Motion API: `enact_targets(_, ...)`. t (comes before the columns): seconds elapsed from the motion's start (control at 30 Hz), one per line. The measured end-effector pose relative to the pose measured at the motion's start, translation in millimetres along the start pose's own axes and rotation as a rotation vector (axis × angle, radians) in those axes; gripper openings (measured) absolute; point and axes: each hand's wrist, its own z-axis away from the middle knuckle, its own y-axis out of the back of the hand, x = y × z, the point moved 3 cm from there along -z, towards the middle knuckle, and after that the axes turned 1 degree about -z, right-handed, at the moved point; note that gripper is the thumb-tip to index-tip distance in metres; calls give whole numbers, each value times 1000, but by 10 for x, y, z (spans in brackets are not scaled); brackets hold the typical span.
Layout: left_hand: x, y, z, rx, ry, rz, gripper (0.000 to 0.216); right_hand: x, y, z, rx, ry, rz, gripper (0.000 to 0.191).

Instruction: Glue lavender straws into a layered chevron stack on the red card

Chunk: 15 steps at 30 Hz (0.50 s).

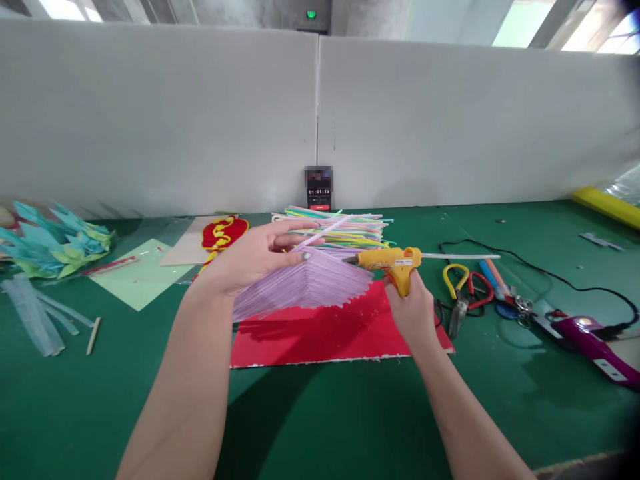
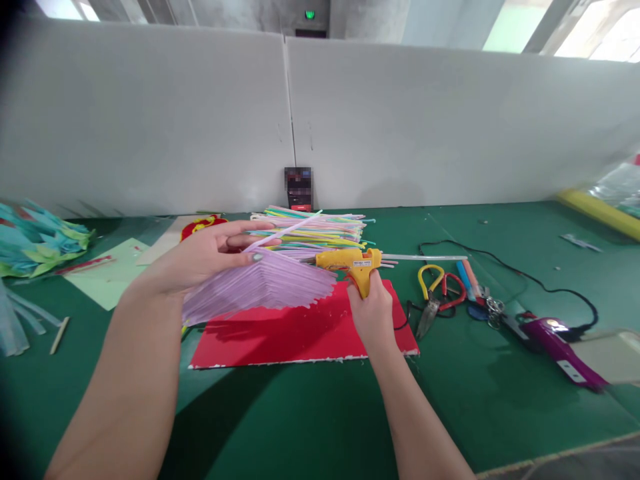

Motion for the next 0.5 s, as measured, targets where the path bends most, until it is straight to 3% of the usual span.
enact_targets(0.5, 8, 56, 22, 20, -13, 3, 51, 57, -14, -9, 13, 7, 13, 26)
